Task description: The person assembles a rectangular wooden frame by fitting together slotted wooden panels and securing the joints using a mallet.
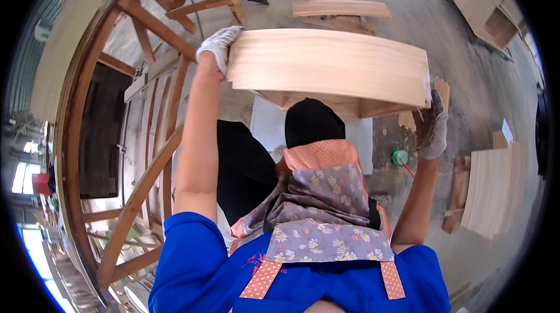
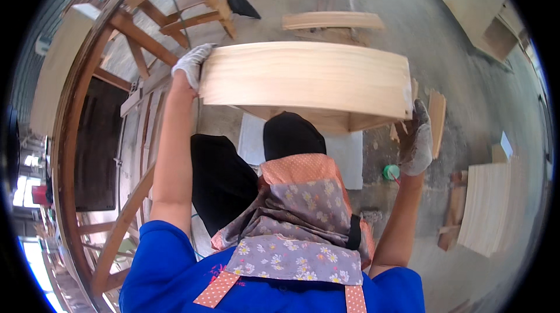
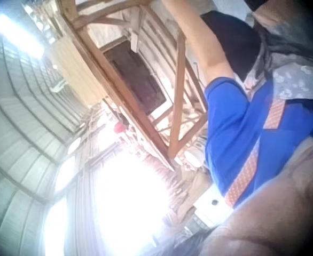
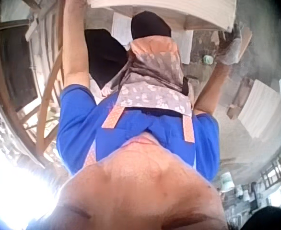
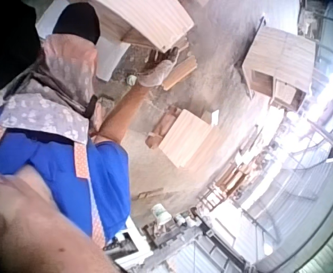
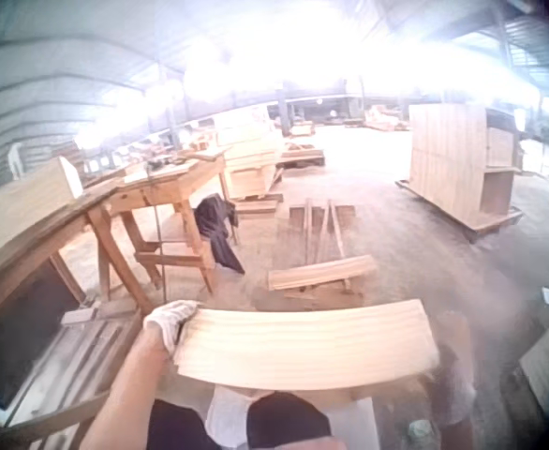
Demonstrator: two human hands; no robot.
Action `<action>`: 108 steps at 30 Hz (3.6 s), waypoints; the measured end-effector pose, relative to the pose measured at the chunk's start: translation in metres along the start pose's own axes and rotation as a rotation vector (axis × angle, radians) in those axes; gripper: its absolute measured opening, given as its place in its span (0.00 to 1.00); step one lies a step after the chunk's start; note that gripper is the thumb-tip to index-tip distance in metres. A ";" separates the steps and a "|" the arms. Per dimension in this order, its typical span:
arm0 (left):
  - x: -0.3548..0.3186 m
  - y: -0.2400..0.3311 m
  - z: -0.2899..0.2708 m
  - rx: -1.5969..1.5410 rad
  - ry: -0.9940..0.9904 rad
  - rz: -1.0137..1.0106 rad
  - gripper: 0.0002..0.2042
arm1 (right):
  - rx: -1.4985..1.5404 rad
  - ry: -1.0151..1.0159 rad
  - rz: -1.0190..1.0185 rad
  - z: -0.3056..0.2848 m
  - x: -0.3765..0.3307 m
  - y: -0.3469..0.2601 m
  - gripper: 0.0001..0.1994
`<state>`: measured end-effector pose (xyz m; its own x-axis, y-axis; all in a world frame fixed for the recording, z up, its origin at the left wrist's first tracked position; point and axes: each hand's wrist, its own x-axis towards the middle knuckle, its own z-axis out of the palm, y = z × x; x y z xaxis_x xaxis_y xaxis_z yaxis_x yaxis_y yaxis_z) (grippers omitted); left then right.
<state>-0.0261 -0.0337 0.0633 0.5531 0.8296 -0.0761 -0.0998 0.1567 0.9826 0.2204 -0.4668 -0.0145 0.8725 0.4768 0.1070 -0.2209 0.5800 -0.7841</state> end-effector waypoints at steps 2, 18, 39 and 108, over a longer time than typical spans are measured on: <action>0.002 0.001 -0.006 0.205 -0.042 0.056 0.15 | -0.160 0.134 0.250 -0.022 -0.017 0.006 0.23; 0.049 0.028 -0.013 1.389 -0.012 0.143 0.27 | -1.601 0.175 1.555 -0.214 -0.362 0.163 0.21; -0.034 0.021 0.124 1.903 -0.355 0.428 0.48 | -1.864 0.636 1.509 -0.251 -0.318 0.124 0.20; -0.036 -0.003 0.130 1.690 -0.157 0.748 0.38 | -0.716 -0.079 0.929 0.038 -0.082 -0.073 0.23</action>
<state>0.0616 -0.1337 0.0852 0.8605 0.3987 0.3172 0.4456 -0.8908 -0.0888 0.1487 -0.5229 0.0574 0.4700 0.5757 -0.6690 -0.4409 -0.5035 -0.7430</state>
